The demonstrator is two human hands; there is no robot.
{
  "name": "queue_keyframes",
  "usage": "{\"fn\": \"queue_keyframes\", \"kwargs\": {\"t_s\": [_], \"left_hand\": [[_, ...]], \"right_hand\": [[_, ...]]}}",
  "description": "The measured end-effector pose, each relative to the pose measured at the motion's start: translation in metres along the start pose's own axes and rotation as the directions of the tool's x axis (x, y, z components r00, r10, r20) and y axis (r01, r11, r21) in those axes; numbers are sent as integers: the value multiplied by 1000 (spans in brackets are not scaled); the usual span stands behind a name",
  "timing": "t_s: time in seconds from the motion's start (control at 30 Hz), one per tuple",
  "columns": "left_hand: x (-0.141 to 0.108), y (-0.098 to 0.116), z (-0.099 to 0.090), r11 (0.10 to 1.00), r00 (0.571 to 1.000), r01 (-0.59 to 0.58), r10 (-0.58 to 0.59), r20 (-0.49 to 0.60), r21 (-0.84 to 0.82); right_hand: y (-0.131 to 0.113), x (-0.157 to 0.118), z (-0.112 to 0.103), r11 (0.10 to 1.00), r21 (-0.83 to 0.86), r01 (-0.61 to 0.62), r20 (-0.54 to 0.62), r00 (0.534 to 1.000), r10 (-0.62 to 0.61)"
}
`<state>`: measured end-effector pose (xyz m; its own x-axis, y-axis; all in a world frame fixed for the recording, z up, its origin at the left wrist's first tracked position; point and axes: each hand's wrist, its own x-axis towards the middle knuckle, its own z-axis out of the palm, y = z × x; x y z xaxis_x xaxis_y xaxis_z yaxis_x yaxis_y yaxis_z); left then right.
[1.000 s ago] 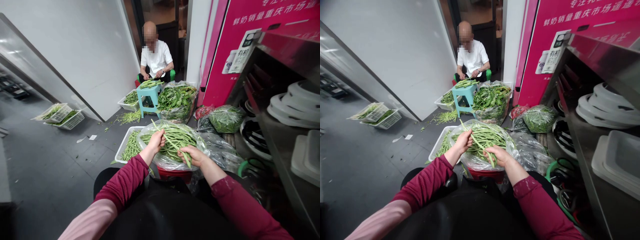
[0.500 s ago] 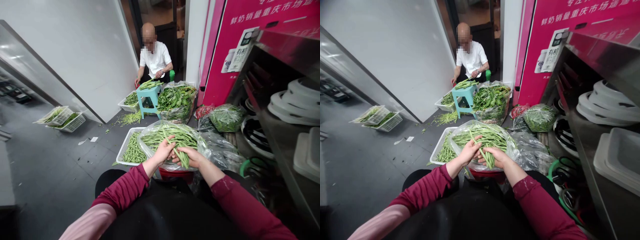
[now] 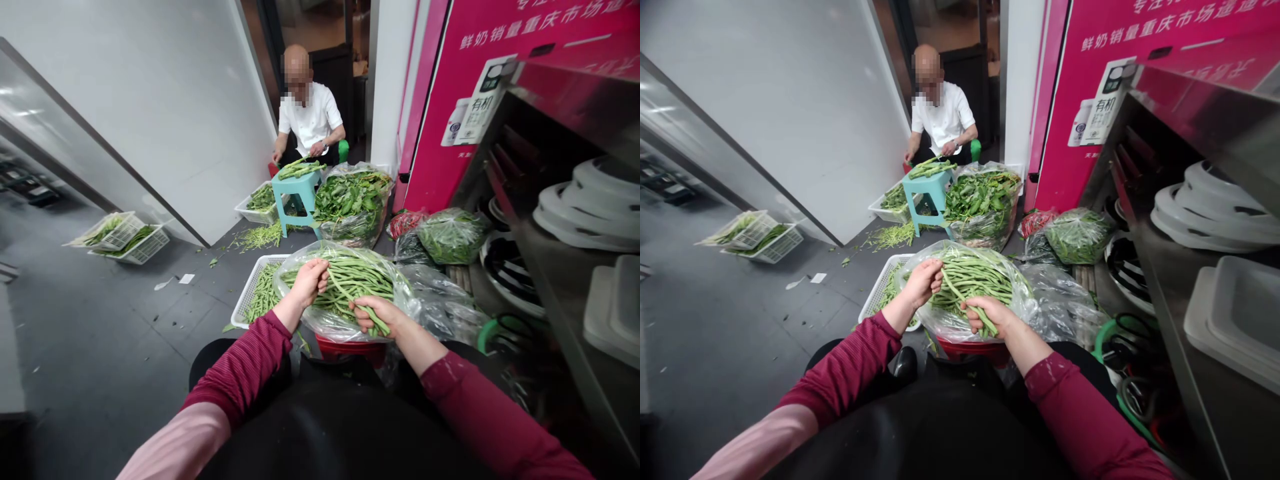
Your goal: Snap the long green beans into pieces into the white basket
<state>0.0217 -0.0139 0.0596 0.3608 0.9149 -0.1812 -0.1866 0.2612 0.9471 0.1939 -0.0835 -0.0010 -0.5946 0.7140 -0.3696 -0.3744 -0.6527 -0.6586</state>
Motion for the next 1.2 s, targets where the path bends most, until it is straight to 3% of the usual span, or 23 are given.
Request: {"fn": "queue_keyframes", "kwargs": {"t_s": [0.07, 0.17, 0.23, 0.33, 0.47, 0.53, 0.6, 0.67, 0.73, 0.8, 0.9, 0.97, 1.0, 1.1, 1.17, 1.2], "left_hand": [[-7, 1, 4, 996, 998, -42, 45, -43, 75], [-28, -3, 16, 914, 976, -158, 201, -78, 374], [-45, -6, 25, 769, 954, -239, 300, -5, 593], [-68, -11, 37, 590, 923, -316, 373, 97, 743], [-86, -20, 49, 492, 881, -473, 282, 380, 731], [-87, -27, 50, 527, 878, -476, 234, 418, 704], [-80, -34, 45, 597, 923, -386, 251, 293, 704], [-70, -40, 33, 611, 943, -321, 272, 190, 723], [-61, -43, 20, 508, 930, -352, 285, 232, 786], [-53, -46, 8, 337, 901, -422, 258, 348, 842], [-40, -52, -2, 145, 874, -486, 90, 478, 862], [-31, -59, -7, 98, 868, -491, -36, 496, 866], [-26, -63, -9, 91, 868, -484, -73, 490, 870], [-15, -78, -11, 83, 890, -445, -69, 451, 892], [-11, -88, -6, 82, 911, -406, -36, 410, 910], [-10, -92, -1, 87, 927, -368, -46, 373, 926]], "right_hand": [[-1, 2, 0, 1000, 16, 15, -50, 999, -14], [-2, 5, 0, 993, 64, 103, -194, 977, -89], [-4, 7, 1, 980, 99, 174, -267, 953, -142], [-7, 10, 1, 961, 145, 237, -343, 923, -176], [-11, 11, -4, 926, 227, 302, -516, 843, -149], [-11, 8, -7, 939, 213, 269, -469, 871, -143], [-7, 4, -6, 976, 160, 146, -276, 956, -98], [1, 0, -1, 995, 101, 19, -89, 996, -10], [9, -2, 6, 996, 83, -29, -13, 999, 30], [14, 0, 11, 995, 93, -36, -13, 999, 37], [10, 4, 5, 1000, 26, -1, -169, 986, 6], [0, 3, -10, 992, -87, 93, -352, 928, -118], [-6, 2, -20, 978, -146, 152, -439, 875, -202], [-26, 0, -52, 905, -336, 262, -648, 633, -424], [-32, 5, -64, 812, -567, 139, -664, 506, -550], [-32, 10, -66, 720, -693, 19, -625, 482, -614]]}}
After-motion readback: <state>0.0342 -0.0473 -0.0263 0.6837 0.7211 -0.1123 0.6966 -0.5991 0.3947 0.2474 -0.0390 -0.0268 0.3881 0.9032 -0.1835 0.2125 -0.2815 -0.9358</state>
